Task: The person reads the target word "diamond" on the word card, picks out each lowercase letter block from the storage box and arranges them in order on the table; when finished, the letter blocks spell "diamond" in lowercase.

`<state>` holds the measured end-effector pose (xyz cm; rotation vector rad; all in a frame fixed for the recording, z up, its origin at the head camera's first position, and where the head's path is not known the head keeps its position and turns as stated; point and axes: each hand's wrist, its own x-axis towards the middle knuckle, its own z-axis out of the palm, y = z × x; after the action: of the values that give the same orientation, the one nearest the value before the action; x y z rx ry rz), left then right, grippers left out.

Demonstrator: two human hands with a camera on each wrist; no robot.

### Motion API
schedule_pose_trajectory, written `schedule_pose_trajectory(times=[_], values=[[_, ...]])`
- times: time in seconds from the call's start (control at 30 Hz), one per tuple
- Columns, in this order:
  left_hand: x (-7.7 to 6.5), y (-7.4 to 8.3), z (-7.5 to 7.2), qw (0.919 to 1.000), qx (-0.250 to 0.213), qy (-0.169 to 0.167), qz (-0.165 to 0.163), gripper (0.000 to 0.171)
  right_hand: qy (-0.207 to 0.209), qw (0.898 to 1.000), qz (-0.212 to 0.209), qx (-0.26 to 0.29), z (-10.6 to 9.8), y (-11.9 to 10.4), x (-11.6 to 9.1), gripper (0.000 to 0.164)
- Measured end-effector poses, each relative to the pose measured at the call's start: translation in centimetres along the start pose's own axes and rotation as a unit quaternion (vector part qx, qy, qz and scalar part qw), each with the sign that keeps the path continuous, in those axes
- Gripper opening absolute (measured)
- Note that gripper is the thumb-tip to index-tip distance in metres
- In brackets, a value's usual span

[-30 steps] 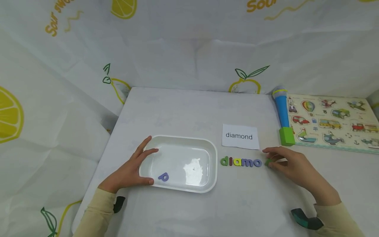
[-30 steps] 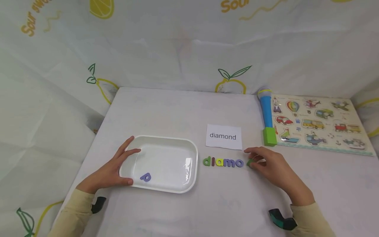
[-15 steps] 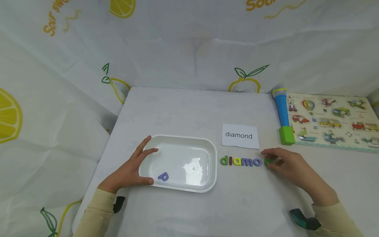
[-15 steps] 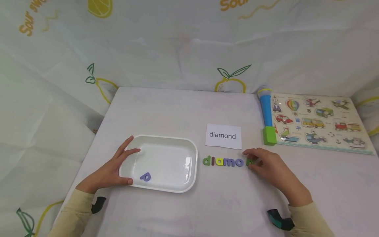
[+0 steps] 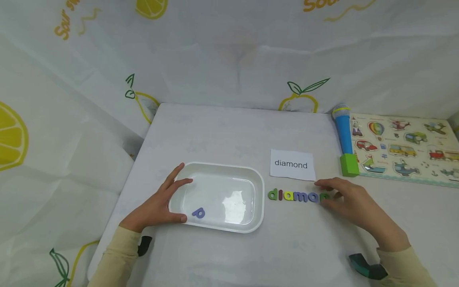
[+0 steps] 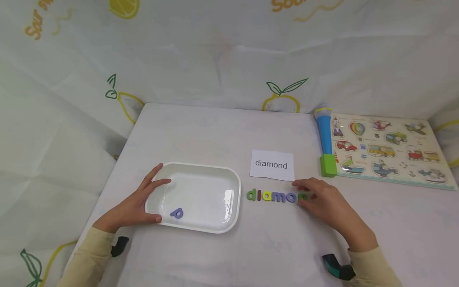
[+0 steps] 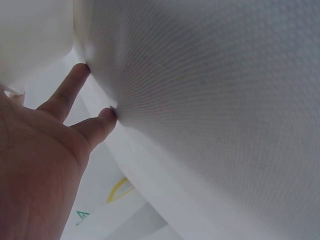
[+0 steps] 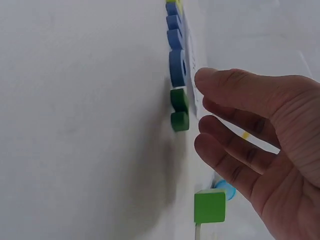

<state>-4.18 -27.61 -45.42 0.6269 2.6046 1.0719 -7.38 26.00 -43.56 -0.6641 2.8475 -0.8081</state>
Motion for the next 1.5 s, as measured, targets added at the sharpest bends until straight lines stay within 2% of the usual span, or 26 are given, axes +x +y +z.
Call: schedule_pose_trajectory(times=[0.2,0.3,0.4,0.5,0.63,0.77,1.1,1.27,1.5], values=[[0.2,0.1,-0.2,1.0000,0.000,-0.002,-0.001,0.097,0.027,0.998,-0.052,0.027,-0.2,-2.7,1.1,0.058],[0.3,0.1,-0.2,1.0000,-0.004,-0.004,-0.006,0.098,0.026,0.993,-0.101,0.062,-0.1,-4.5,2.0,0.061],[0.3,0.1,-0.1,0.9998,-0.006,-0.005,-0.016,0.098,0.009,0.981,-0.154,0.114,0.5,-6.4,3.2,0.064],[0.2,0.2,-0.1,0.9997,-0.008,-0.004,-0.021,0.098,-0.017,0.965,-0.198,0.170,1.5,-8.2,4.3,0.062],[0.2,0.2,-0.1,0.9998,-0.007,-0.004,-0.018,0.098,-0.042,0.954,-0.228,0.190,2.8,-10.3,5.6,0.057],[0.1,0.1,0.0,0.9998,-0.009,-0.004,-0.016,0.098,-0.054,0.954,-0.235,0.177,3.6,-12.0,6.5,0.056],[0.1,0.1,0.0,0.9997,-0.005,-0.002,-0.023,0.098,-0.102,0.936,-0.283,0.185,5.9,-14.6,8.8,0.053],[0.2,0.2,0.0,0.9997,-0.005,-0.005,-0.025,0.098,-0.142,0.936,-0.279,0.162,7.4,-16.1,9.9,0.052],[0.0,0.2,0.0,0.9998,-0.012,-0.004,-0.012,0.097,-0.193,0.927,-0.276,0.166,9.9,-18.5,10.8,0.049]])
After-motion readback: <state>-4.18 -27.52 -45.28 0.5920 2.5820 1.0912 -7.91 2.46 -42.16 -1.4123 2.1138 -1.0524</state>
